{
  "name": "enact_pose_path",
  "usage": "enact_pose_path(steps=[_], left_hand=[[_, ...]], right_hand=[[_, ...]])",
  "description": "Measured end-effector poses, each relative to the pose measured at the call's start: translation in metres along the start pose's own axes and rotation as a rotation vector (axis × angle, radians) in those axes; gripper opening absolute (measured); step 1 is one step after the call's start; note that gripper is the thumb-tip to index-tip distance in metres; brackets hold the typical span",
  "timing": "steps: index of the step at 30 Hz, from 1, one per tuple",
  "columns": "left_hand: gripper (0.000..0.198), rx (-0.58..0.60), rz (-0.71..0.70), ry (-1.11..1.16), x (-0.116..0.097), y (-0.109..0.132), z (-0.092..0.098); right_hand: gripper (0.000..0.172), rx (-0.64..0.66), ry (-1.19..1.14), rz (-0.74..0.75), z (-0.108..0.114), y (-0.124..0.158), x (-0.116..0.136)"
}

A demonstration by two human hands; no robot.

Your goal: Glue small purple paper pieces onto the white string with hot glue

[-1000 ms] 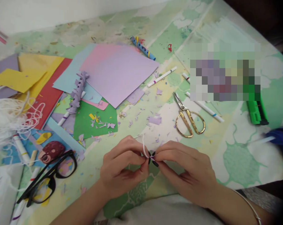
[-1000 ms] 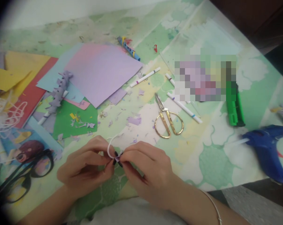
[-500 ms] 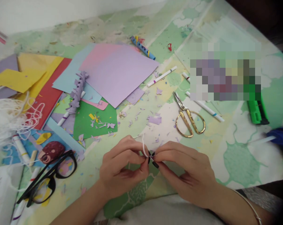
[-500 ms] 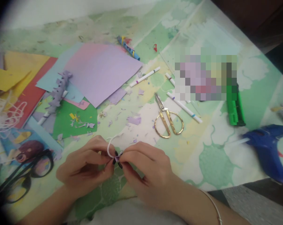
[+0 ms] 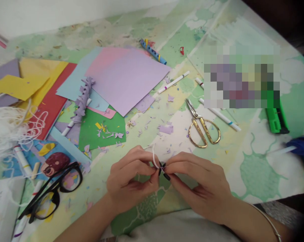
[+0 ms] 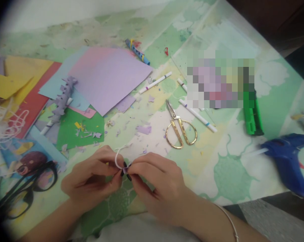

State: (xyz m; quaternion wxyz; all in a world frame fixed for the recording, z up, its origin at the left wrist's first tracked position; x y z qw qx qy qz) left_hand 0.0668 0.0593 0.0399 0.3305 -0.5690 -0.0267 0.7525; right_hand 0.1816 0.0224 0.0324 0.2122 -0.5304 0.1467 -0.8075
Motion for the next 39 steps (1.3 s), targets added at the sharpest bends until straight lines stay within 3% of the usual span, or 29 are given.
enact_pose_path(steps=[23, 31, 39], left_hand=[[0.021, -0.081, 0.082, 0.099, 0.014, -0.001, 0.003], [0.016, -0.110, 0.110, 0.073, 0.012, -0.015, 0.011], [0.008, -0.240, 0.313, 0.246, 0.040, -0.038, 0.024]], right_hand=[[0.014, -0.097, 0.037, -0.055, 0.009, -0.002, -0.004], [0.010, -0.061, 0.051, -0.112, 0.024, -0.029, -0.005], [0.005, -0.064, -0.122, -0.253, 0.016, -0.056, -0.041]])
Point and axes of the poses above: each hand's wrist, its own y-axis away from the middle knuckle, its own z-axis out of the back of the hand, x = y × z, the point moved 9 cm from there along -y, towards the middle knuckle, and after that the axes turned 7 degrees about z, right-handed, at the moved point
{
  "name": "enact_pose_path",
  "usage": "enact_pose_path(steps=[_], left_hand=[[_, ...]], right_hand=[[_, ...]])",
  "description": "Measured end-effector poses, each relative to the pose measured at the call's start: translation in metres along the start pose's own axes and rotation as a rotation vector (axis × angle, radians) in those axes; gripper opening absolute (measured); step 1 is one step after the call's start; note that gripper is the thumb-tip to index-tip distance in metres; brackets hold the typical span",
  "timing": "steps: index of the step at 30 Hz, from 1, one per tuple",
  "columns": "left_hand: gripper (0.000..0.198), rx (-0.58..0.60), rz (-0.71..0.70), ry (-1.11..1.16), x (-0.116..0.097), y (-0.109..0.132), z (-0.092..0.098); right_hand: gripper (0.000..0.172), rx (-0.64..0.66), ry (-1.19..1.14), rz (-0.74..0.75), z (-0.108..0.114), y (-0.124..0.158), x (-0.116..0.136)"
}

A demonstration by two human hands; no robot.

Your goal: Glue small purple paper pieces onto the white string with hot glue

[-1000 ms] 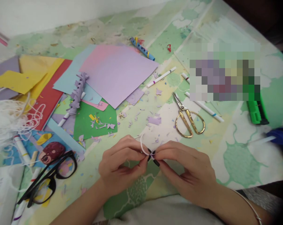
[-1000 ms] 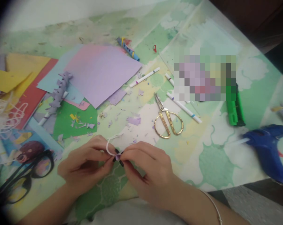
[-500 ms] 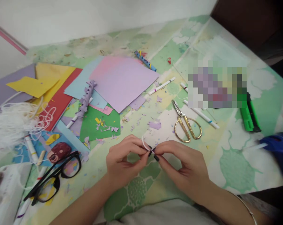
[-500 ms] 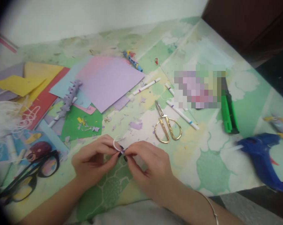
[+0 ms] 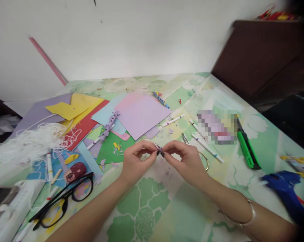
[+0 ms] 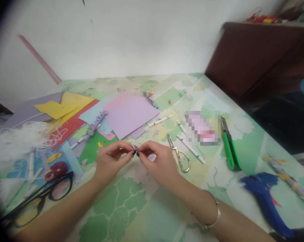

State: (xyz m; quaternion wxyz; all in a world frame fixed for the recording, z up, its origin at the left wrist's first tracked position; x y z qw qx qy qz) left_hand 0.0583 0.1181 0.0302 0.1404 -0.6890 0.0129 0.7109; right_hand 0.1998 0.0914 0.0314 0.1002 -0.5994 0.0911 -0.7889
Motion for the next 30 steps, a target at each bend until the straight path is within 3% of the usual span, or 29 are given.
enact_pose_path(steps=[7, 11, 18, 23, 30], left_hand=[[0.004, -0.008, 0.079, 0.060, 0.016, -0.002, -0.001], [0.005, 0.053, 0.105, 0.097, 0.027, 0.002, -0.005], [0.006, 0.001, 0.288, 0.108, 0.051, 0.003, 0.001], [0.008, -0.030, 0.269, 0.105, 0.049, 0.001, 0.005], [0.016, 0.034, 0.208, 0.044, 0.047, 0.006, 0.000]], right_hand=[[0.006, -0.038, -0.082, -0.102, -0.004, -0.005, -0.027], [0.009, 0.017, -0.189, -0.207, -0.008, -0.002, -0.045], [0.020, 0.106, -0.377, -0.385, -0.024, 0.007, -0.063], [0.017, 0.121, -0.440, -0.424, -0.030, 0.009, -0.065], [0.020, 0.114, -0.464, -0.440, -0.029, 0.010, -0.065]])
Point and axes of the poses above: each hand's wrist, its own y-axis away from the middle knuckle, its own z-axis out of the back of the hand, x = y × z, the point moved 9 cm from there along -y, towards the middle knuckle, and after that the axes turned 7 degrees about z, right-handed, at the moved point
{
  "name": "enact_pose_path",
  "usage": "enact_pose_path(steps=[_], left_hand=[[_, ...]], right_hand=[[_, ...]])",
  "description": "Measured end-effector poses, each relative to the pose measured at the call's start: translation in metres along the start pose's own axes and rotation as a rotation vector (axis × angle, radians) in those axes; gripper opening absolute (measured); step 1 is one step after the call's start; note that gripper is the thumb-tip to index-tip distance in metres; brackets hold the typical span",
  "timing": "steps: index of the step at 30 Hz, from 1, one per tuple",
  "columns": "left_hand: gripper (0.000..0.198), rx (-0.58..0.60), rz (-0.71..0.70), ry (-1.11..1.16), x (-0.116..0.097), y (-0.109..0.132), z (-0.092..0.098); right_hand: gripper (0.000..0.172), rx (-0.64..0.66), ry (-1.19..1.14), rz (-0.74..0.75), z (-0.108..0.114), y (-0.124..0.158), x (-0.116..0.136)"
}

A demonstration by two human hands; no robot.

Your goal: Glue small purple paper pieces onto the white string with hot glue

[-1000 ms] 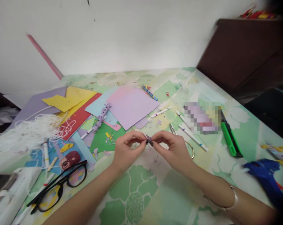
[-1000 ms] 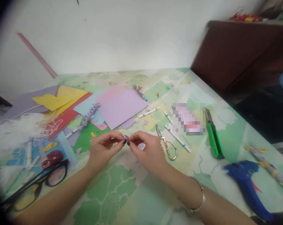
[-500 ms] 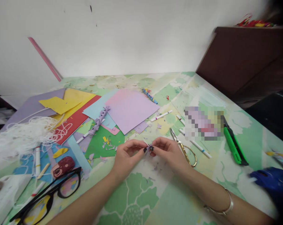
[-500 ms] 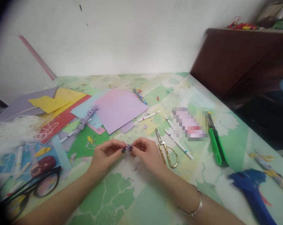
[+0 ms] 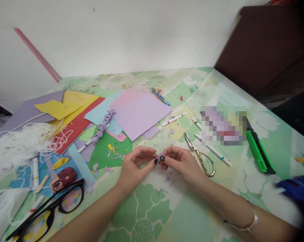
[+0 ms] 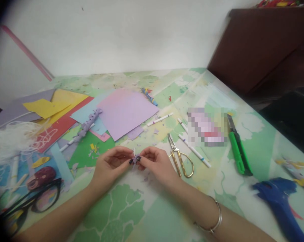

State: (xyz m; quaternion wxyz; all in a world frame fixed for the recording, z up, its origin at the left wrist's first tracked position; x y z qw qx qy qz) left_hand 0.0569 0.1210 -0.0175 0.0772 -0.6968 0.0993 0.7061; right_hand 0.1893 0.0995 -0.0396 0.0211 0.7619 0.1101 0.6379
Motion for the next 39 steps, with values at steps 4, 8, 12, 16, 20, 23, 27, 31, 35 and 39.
enact_pose_path(steps=[4, 8, 12, 16, 20, 23, 27, 31, 35, 39], left_hand=[[0.021, 0.016, -0.051, -0.039, -0.0015, 0.0013, -0.0008], [0.023, 0.020, -0.071, -0.070, -0.0021, 0.0013, -0.0018], [0.022, 0.022, -0.078, -0.090, -0.0020, 0.0016, -0.0024], [0.019, 0.006, -0.058, -0.087, -0.0014, 0.0016, -0.0003], [0.017, -0.012, -0.020, -0.073, -0.0004, 0.0004, 0.0012], [0.014, -0.028, -0.018, -0.075, -0.0010, -0.0004, 0.0022], [0.014, -0.037, -0.028, -0.070, -0.0017, -0.0003, 0.0033], [0.013, -0.036, -0.021, -0.050, -0.0003, 0.0001, 0.0038], [0.012, -0.035, -0.016, -0.060, 0.0015, -0.0005, 0.0041], [0.012, -0.026, -0.011, -0.059, 0.0029, -0.0011, 0.0037]], right_hand=[[0.020, 0.001, 0.000, 0.010, 0.0003, -0.0003, 0.0002], [0.019, -0.001, 0.011, 0.016, 0.0005, -0.0003, -0.0009], [0.017, 0.004, 0.022, 0.014, -0.0003, -0.0002, -0.0023], [0.016, 0.007, 0.030, 0.013, -0.0001, -0.0007, -0.0025], [0.016, 0.007, 0.041, 0.019, 0.0006, -0.0001, -0.0017], [0.014, 0.014, 0.047, 0.027, -0.0002, 0.0009, 0.0001], [0.016, 0.020, 0.047, 0.032, -0.0020, 0.0016, 0.0015], [0.028, 0.016, 0.013, 0.009, -0.0030, 0.0022, -0.0025], [0.028, 0.006, 0.009, 0.027, -0.0025, 0.0025, -0.0052], [0.028, 0.009, 0.015, 0.052, -0.0024, 0.0033, -0.0065]])
Point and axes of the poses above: each hand's wrist, its own y-axis away from the middle knuckle, its own z-axis out of the back of the hand, x = y × z, the point moved 9 cm from there along -y, towards the middle knuckle, and after that the axes turned 7 degrees about z, right-handed, at the moved point
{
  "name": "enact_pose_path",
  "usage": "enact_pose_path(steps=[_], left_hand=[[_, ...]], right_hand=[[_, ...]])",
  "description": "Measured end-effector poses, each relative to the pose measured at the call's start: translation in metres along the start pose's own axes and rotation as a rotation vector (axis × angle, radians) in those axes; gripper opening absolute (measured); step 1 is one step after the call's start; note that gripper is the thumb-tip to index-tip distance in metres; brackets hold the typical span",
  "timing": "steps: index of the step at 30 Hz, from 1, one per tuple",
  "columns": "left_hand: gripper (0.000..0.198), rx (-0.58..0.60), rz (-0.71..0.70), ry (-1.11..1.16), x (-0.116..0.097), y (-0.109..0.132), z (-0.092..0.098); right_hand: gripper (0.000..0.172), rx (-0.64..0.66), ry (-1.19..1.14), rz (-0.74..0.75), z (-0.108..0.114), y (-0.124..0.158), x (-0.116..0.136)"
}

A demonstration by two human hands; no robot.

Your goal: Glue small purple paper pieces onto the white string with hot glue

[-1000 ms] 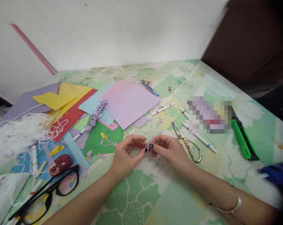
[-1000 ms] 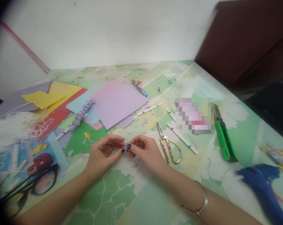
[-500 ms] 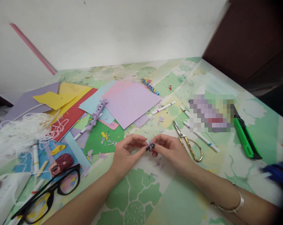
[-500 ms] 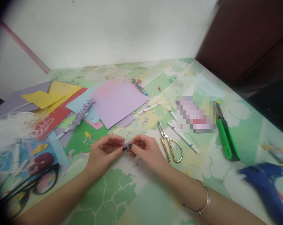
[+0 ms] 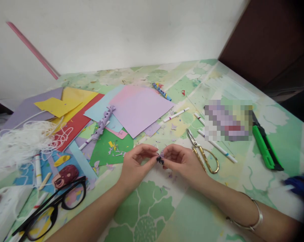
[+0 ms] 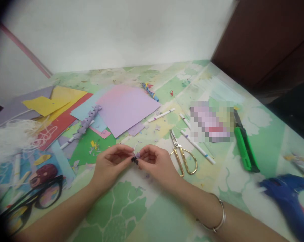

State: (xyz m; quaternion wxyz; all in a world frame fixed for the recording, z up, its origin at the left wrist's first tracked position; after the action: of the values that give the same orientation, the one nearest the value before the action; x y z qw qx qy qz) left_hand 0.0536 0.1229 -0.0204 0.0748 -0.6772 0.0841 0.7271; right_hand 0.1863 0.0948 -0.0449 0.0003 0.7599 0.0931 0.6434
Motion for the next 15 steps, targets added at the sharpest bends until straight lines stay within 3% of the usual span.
enact_pose_path(steps=[15], left_hand=[[0.012, 0.004, 0.046, 0.035, 0.0024, -0.0019, 0.0000]], right_hand=[[0.024, -0.008, 0.014, 0.001, 0.0019, 0.0011, 0.0004]])
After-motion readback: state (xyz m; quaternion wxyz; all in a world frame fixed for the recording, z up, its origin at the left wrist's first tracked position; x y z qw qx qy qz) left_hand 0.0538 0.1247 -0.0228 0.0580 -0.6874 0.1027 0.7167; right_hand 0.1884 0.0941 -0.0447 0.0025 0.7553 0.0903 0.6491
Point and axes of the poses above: each hand's wrist, its own y-axis away from the middle knuckle, its own z-axis out of the back of the hand, x = y × z, the point moved 9 cm from there along -y, towards the middle knuckle, and after that the axes turned 7 degrees about z, right-handed, at the moved point
